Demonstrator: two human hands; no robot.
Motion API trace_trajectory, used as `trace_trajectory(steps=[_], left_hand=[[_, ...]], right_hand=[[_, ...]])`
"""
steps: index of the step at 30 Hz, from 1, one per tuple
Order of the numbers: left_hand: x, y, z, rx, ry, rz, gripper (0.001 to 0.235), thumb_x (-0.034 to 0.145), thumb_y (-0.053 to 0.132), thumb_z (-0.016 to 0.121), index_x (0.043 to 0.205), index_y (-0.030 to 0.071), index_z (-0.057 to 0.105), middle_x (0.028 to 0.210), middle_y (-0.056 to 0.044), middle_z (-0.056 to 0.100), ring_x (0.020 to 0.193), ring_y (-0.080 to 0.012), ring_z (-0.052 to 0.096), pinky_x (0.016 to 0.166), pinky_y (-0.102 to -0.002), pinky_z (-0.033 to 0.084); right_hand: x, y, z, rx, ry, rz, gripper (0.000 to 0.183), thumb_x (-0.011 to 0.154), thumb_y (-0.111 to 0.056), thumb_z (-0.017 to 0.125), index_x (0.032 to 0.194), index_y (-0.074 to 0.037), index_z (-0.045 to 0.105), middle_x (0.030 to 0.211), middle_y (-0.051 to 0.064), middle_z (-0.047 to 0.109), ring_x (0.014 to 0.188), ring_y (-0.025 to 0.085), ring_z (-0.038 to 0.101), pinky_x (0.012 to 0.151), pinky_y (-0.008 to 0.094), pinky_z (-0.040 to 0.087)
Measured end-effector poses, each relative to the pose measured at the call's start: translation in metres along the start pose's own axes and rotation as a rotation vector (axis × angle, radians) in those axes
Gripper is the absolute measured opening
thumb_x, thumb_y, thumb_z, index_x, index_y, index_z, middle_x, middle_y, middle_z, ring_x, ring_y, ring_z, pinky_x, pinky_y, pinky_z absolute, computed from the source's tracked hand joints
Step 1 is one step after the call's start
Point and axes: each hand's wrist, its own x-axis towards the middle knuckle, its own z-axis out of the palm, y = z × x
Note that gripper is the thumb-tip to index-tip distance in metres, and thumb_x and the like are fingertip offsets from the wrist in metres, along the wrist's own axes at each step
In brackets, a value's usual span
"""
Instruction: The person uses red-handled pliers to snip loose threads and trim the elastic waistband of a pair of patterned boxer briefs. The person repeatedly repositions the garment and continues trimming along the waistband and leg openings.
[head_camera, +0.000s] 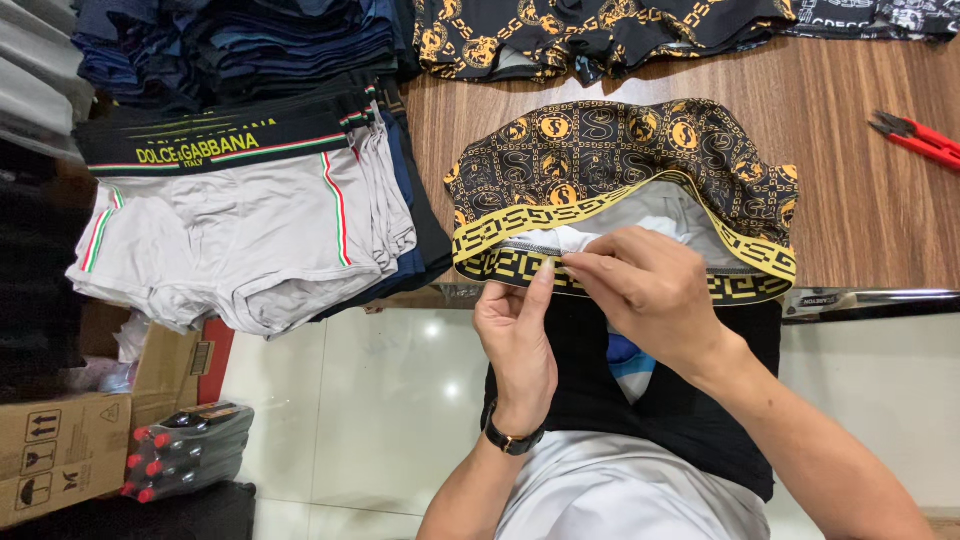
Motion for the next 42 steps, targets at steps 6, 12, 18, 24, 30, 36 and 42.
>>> trace_trajectory(steps=[6, 12, 18, 24, 30, 36, 42], left_hand=[[0.001, 0.002, -0.003, 0.031, -0.002, -0.004, 0.005, 0.096, 0.002, 0.074, 0.100, 0.001, 0.071, 0.100, -0.004, 0.075, 0.087, -0.0050, 0.065, 0.082, -0.021, 0.051], [0.006, 0.003, -0.012, 0.257, 0.033, 0.022, 0.006, 0.095, 0.005, 0.077, 0.097, 0.002, 0.072, 0.090, -0.001, 0.073, 0.077, -0.0031, 0.062, 0.073, -0.019, 0.050], [0.013, 0.004, -0.024, 0.324, 0.031, 0.037, 0.008, 0.094, 0.003, 0.077, 0.097, 0.000, 0.071, 0.088, -0.002, 0.073, 0.074, -0.0038, 0.062, 0.069, -0.020, 0.050], [0.017, 0.002, -0.023, 0.132, -0.019, -0.005, 0.009, 0.094, 0.000, 0.076, 0.100, -0.002, 0.069, 0.095, -0.009, 0.075, 0.083, -0.0105, 0.070, 0.080, -0.026, 0.059], [0.015, 0.004, -0.018, 0.051, -0.040, -0.023, 0.015, 0.094, -0.002, 0.074, 0.108, -0.002, 0.067, 0.106, -0.012, 0.075, 0.094, -0.0135, 0.072, 0.086, -0.031, 0.062], [0.014, 0.008, -0.015, -0.007, -0.060, -0.064, 0.015, 0.096, -0.001, 0.073, 0.110, -0.002, 0.067, 0.107, -0.012, 0.075, 0.095, -0.0161, 0.073, 0.086, -0.036, 0.064], [0.014, 0.009, -0.017, 0.000, -0.056, -0.071, 0.016, 0.095, -0.001, 0.073, 0.110, -0.002, 0.067, 0.106, -0.012, 0.075, 0.093, -0.0164, 0.073, 0.084, -0.035, 0.064]], right_hand=[[0.002, 0.004, 0.000, 0.025, -0.031, 0.092, 0.015, 0.087, -0.006, 0.078, 0.098, -0.001, 0.069, 0.095, 0.011, 0.069, 0.081, 0.027, 0.069, 0.070, 0.037, 0.053], [-0.026, 0.021, -0.007, 0.194, -0.031, 0.253, 0.010, 0.094, -0.002, 0.071, 0.103, 0.000, 0.066, 0.097, 0.010, 0.067, 0.084, 0.020, 0.068, 0.073, 0.031, 0.055], [-0.098, 0.122, -0.085, -0.096, 0.191, 0.631, 0.015, 0.120, -0.013, 0.054, 0.111, -0.005, 0.062, 0.097, 0.005, 0.062, 0.084, 0.013, 0.060, 0.075, 0.029, 0.048], [-0.166, 0.248, -0.117, -0.325, 0.180, 0.836, 0.016, 0.122, -0.015, 0.053, 0.116, -0.003, 0.062, 0.096, 0.008, 0.063, 0.083, 0.016, 0.060, 0.074, 0.032, 0.049], [-0.175, 0.263, -0.116, -0.344, 0.137, 0.840, 0.018, 0.124, -0.017, 0.053, 0.121, -0.001, 0.061, 0.096, 0.011, 0.063, 0.082, 0.019, 0.061, 0.072, 0.035, 0.049], [-0.172, 0.263, -0.118, -0.352, 0.102, 0.799, 0.022, 0.126, -0.019, 0.052, 0.126, 0.001, 0.061, 0.095, 0.014, 0.064, 0.081, 0.022, 0.061, 0.071, 0.038, 0.050], [-0.127, 0.220, -0.114, -0.470, 0.028, 0.653, 0.025, 0.121, -0.019, 0.062, 0.124, 0.005, 0.062, 0.102, 0.021, 0.066, 0.088, 0.031, 0.064, 0.075, 0.043, 0.051]])
